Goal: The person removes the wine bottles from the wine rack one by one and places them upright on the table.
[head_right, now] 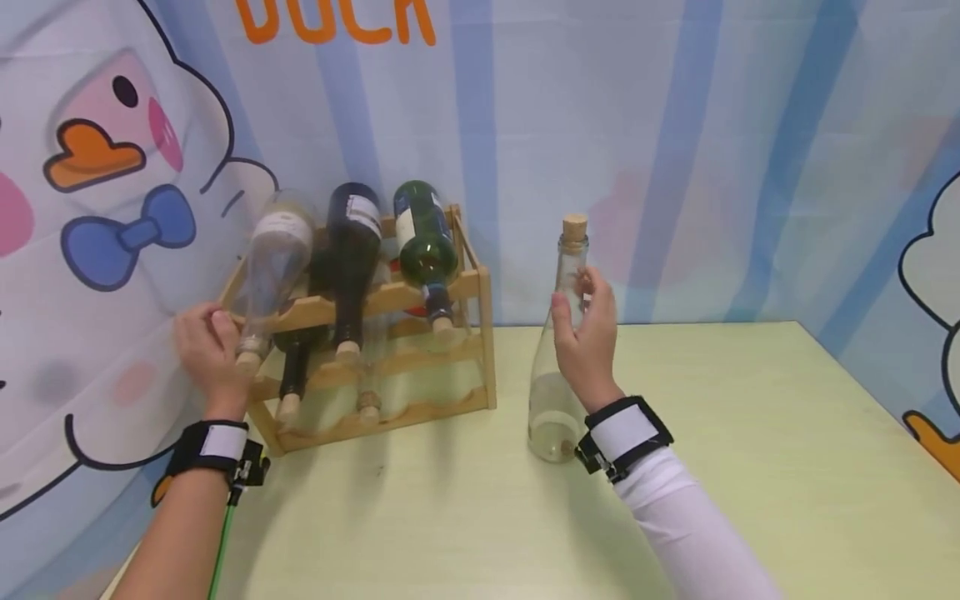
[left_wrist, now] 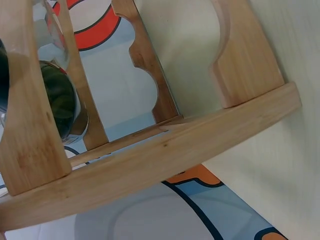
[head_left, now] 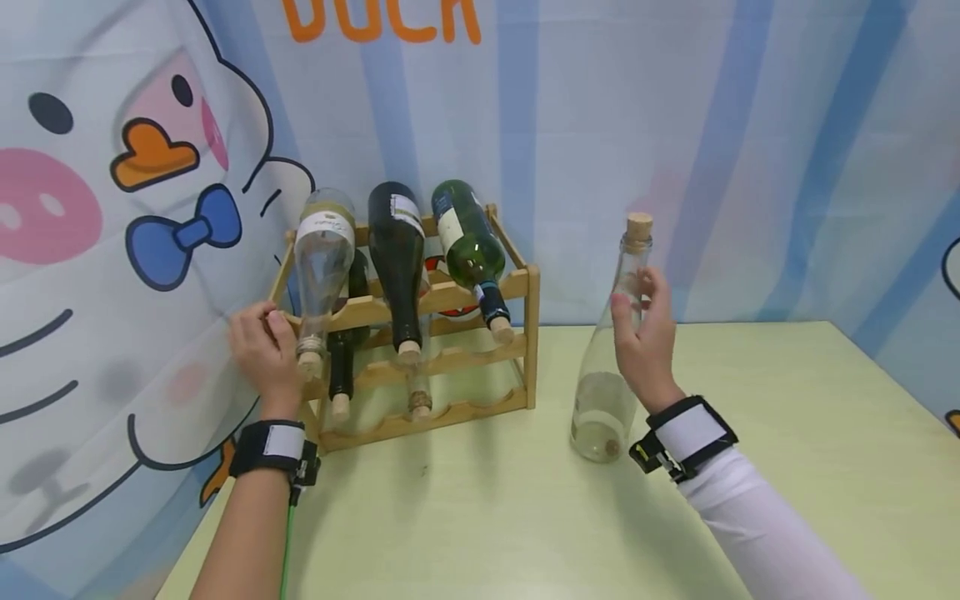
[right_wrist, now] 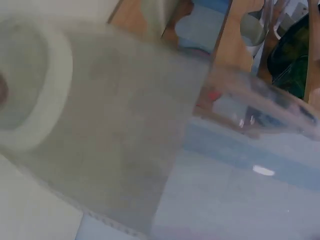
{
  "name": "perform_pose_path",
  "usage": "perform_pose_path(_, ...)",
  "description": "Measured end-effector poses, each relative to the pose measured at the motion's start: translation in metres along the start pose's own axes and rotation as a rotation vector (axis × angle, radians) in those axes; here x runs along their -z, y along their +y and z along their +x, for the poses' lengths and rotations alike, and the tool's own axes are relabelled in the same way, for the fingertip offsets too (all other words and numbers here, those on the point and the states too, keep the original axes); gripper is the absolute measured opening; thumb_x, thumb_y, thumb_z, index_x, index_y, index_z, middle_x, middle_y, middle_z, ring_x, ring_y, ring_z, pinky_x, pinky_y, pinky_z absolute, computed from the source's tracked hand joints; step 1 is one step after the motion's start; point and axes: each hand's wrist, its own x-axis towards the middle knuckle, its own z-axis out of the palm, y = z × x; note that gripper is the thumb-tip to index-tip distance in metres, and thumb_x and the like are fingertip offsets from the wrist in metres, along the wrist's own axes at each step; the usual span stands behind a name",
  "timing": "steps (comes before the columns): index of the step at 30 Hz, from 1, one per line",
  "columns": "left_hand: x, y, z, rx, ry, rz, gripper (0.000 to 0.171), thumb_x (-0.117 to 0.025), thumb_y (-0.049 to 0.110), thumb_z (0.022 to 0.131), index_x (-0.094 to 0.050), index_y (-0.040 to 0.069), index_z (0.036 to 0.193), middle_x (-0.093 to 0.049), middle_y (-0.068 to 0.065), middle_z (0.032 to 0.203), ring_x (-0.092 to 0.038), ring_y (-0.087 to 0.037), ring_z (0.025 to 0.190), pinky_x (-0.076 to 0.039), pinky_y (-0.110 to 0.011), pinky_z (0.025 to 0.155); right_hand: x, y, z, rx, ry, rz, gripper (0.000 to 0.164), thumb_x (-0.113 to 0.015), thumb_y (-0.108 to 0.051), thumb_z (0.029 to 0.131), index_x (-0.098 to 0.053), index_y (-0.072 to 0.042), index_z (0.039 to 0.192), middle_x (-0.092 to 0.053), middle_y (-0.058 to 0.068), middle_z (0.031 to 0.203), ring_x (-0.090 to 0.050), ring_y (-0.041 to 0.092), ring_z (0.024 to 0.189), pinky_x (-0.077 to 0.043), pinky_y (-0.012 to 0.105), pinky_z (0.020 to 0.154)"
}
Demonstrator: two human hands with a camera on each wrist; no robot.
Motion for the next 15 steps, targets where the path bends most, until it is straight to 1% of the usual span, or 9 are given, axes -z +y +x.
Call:
perform_pose_path(2,0.0,-0.001,0.001,-0.001,0.009,0.0,0.026,-0.042,0.02,0.085,-0.052,-0.002,0.092,-0.05,-0.024,0.088,-0.045,-0.039,0.083,-0.033,-0.047,0.074,-0.002,-0.006,-0.006,0.122,0.148,0.056,0.038,-0.047,-0.012,0.083,-0.04,0.012,0.112,-0.05,0.024,0.101,-0.046,0.019,0.098,-0.033,0.025,0.084)
perform_pose_path(4,0.002,-0.003,0.002,-0.002,0.016,0.004,0.026,-0.041,0.021,0.085,-0.052,-0.002,0.092,-0.049,-0.024,0.088,-0.045,-0.039,0.083,-0.033,-0.047,0.074,-0.006,-0.015,-0.016,0.299,0.264,0.105,0.032,-0.048,-0.012,0.08,-0.045,0.015,0.098,-0.051,0.024,0.09,-0.048,0.02,0.089,-0.034,0.025,0.083)
perform_pose_path(5,0.002,-0.004,0.002,-0.006,0.02,0.006,0.027,-0.041,0.022,0.085,-0.052,-0.002,0.092,-0.049,-0.024,0.088,-0.045,-0.039,0.083,-0.033,-0.047,0.074,-0.009,-0.021,-0.023,0.391,0.279,0.132,0.03,-0.049,-0.013,0.08,-0.046,0.016,0.09,-0.051,0.023,0.084,-0.048,0.02,0.082,-0.036,0.024,0.079)
perform_pose_path(6,0.003,-0.003,0.002,-0.009,0.022,0.008,0.027,-0.041,0.022,0.085,-0.052,-0.002,0.092,-0.049,-0.024,0.088,-0.045,-0.039,0.084,-0.033,-0.047,0.074,-0.012,-0.027,-0.03,0.49,0.266,0.155,0.029,-0.049,-0.013,0.081,-0.046,0.016,0.083,-0.05,0.022,0.077,-0.048,0.02,0.075,-0.038,0.024,0.074)
perform_pose_path(7,0.004,-0.003,0.002,-0.015,0.026,0.01,0.027,-0.041,0.022,0.085,-0.052,-0.001,0.092,-0.049,-0.024,0.088,-0.045,-0.039,0.083,-0.033,-0.047,0.073,-0.015,-0.031,-0.039,0.576,0.219,0.167,0.027,-0.049,-0.012,0.082,-0.047,0.015,0.079,-0.05,0.02,0.072,-0.048,0.021,0.07,-0.04,0.024,0.07)
perform_pose_path(8,0.004,-0.002,0.002,-0.02,0.029,0.012,0.026,-0.041,0.021,0.085,-0.052,-0.001,0.092,-0.05,-0.023,0.088,-0.045,-0.038,0.083,-0.033,-0.047,0.073,-0.018,-0.034,-0.048,0.65,0.142,0.163,0.027,-0.049,-0.013,0.083,-0.049,0.013,0.076,-0.051,0.018,0.07,-0.048,0.022,0.066,-0.041,0.025,0.066)
perform_pose_path(10,0.004,-0.001,0.002,-0.033,0.027,0.015,0.026,-0.041,0.021,0.084,-0.053,-0.001,0.093,-0.05,-0.023,0.088,-0.046,-0.038,0.082,-0.034,-0.047,0.072,-0.025,-0.037,-0.065,0.746,-0.045,0.133,0.024,-0.049,-0.014,0.084,-0.053,0.009,0.078,-0.054,0.014,0.072,-0.05,0.023,0.065,-0.043,0.028,0.062)
perform_pose_path(12,0.003,0.0,0.001,-0.043,0.022,0.016,0.025,-0.041,0.02,0.084,-0.053,0.0,0.093,-0.05,-0.023,0.087,-0.046,-0.038,0.08,-0.034,-0.047,0.071,-0.034,-0.035,-0.079,0.753,-0.232,0.045,0.023,-0.049,-0.015,0.084,-0.056,0.006,0.087,-0.058,0.013,0.083,-0.054,0.022,0.074,-0.045,0.03,0.066)
perform_pose_path(15,0.001,-0.001,0.002,-0.045,0.021,0.011,0.023,-0.042,0.019,0.085,-0.053,0.0,0.094,-0.05,-0.022,0.087,-0.046,-0.038,0.08,-0.034,-0.046,0.072,-0.054,-0.029,-0.091,0.662,-0.455,-0.142,0.033,-0.057,-0.017,0.078,-0.053,0.001,0.106,-0.057,0.013,0.105,-0.054,0.024,0.094,-0.046,0.033,0.079)
